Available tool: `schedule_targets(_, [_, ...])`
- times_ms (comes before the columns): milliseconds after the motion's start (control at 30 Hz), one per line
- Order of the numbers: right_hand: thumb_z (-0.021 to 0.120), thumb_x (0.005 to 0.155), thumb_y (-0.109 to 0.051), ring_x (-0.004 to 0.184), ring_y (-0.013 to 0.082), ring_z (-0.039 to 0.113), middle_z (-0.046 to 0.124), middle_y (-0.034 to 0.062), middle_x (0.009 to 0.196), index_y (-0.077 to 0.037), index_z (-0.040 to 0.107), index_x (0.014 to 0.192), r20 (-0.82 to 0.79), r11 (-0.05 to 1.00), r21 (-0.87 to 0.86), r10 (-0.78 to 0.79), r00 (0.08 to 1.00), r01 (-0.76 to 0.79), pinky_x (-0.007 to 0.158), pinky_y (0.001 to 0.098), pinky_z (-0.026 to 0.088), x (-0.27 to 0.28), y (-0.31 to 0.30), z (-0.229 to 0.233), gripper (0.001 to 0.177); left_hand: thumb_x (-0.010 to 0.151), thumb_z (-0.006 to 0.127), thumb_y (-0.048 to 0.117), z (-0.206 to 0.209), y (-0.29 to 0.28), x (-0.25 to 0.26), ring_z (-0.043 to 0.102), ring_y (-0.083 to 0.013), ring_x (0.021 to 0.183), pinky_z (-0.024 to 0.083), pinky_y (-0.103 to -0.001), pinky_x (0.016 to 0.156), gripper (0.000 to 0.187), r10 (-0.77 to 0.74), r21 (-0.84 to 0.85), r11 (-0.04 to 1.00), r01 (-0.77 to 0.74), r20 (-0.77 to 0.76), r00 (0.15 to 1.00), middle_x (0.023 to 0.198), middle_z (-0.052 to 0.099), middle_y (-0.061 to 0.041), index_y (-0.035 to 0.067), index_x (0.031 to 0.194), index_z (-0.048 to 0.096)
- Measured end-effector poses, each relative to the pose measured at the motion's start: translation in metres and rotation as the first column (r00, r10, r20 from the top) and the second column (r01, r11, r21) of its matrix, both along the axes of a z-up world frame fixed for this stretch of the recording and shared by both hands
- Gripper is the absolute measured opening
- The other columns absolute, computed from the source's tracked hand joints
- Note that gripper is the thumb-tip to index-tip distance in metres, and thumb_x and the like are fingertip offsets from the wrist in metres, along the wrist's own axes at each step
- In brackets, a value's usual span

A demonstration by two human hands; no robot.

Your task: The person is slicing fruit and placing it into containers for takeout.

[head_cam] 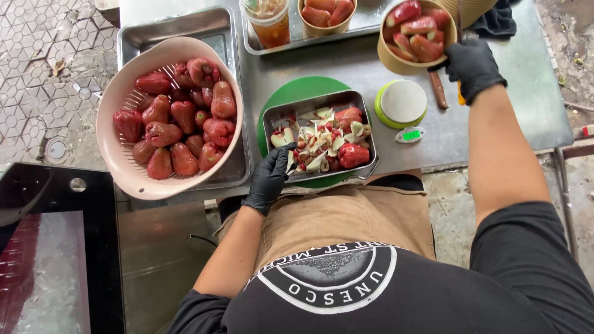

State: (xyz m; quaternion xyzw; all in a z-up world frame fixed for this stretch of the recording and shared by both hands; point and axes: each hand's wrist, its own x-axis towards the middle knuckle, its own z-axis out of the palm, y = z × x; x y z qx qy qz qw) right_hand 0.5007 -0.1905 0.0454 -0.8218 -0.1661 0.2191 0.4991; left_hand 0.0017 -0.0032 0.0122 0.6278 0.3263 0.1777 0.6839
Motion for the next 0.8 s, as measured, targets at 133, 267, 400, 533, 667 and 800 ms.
schedule_targets(133, [0.063, 0.099, -0.022, 0.058, 0.0248, 0.059, 0.061, 0.0115, 0.071, 0.002, 0.066, 0.087, 0.095, 1.000, 0.012, -0.030, 0.995, 0.029, 0.053, 0.0384, 0.047, 0.041, 0.061, -0.023, 0.027, 0.108, 0.054, 0.028, 0.000, 0.000, -0.001, 0.058, -0.0001, 0.074, 0.045, -0.018, 0.057, 0.030, 0.024, -0.023, 0.999, -0.024, -0.003, 1.000, 0.100, 0.072, 0.007, 0.018, 0.130, 0.072])
schedule_targets(267, [0.060, 0.102, -0.018, 0.068, 0.0299, 0.064, 0.066, 0.0167, 0.081, 0.003, 0.069, 0.096, 0.361, 0.963, -0.256, 0.178, 0.915, -0.087, 0.059, 0.0426, 0.050, 0.068, 0.129, -0.047, 0.024, 0.107, 0.054, 0.026, 0.006, 0.000, -0.001, 0.060, -0.0001, 0.074, 0.045, -0.018, 0.056, 0.030, 0.023, -0.022, 0.999, -0.023, -0.015, 1.000, 0.096, 0.071, 0.007, 0.015, 0.129, 0.072])
schedule_targets(400, [0.058, 0.105, -0.014, 0.078, 0.0350, 0.069, 0.071, 0.0219, 0.092, 0.005, 0.071, 0.105, 0.520, 0.839, -0.531, 0.431, 0.737, -0.116, 0.065, 0.0469, 0.052, 0.112, 0.170, -0.079, 0.023, 0.108, 0.056, 0.024, -0.001, 0.002, -0.005, 0.058, -0.0023, 0.071, 0.046, -0.019, 0.057, 0.029, 0.006, -0.007, 1.000, -0.006, -0.020, 1.000, 0.091, 0.070, 0.005, 0.013, 0.128, 0.073])
schedule_targets(533, [0.056, 0.108, -0.011, 0.085, 0.0388, 0.073, 0.075, 0.0258, 0.099, 0.006, 0.073, 0.112, 0.562, 0.706, -0.705, 0.613, 0.555, -0.067, 0.069, 0.0501, 0.054, 0.239, 0.199, -0.224, 0.025, 0.106, 0.055, 0.023, 0.013, 0.004, 0.000, 0.065, -0.0028, 0.075, 0.048, -0.019, 0.056, 0.029, 0.028, -0.040, 0.999, -0.029, -0.045, 0.999, 0.091, 0.072, 0.004, 0.013, 0.127, 0.072])
schedule_targets(667, [0.063, 0.105, -0.022, 0.094, 0.0412, 0.069, 0.071, 0.0294, 0.103, 0.007, 0.070, 0.112, 0.567, 0.847, -0.531, 0.353, 0.744, 0.003, 0.078, 0.0483, 0.053, 0.231, 0.204, -0.226, 0.030, 0.105, 0.055, 0.023, 0.012, 0.004, 0.002, 0.068, -0.0034, 0.080, 0.048, -0.019, 0.055, 0.030, 0.051, -0.081, 0.995, -0.054, -0.045, 0.998, 0.097, 0.073, 0.005, 0.012, 0.127, 0.072])
schedule_targets(800, [0.069, 0.101, -0.029, 0.099, 0.0430, 0.067, 0.068, 0.0306, 0.104, 0.006, 0.067, 0.110, 0.540, 0.936, -0.340, 0.112, 0.834, 0.094, 0.083, 0.0471, 0.052, 0.181, 0.180, -0.182, 0.037, 0.106, 0.056, 0.023, 0.002, 0.004, -0.003, 0.067, -0.0028, 0.082, 0.049, -0.018, 0.058, 0.030, 0.024, -0.003, 1.000, -0.024, -0.018, 1.000, 0.101, 0.074, 0.004, 0.012, 0.128, 0.072])
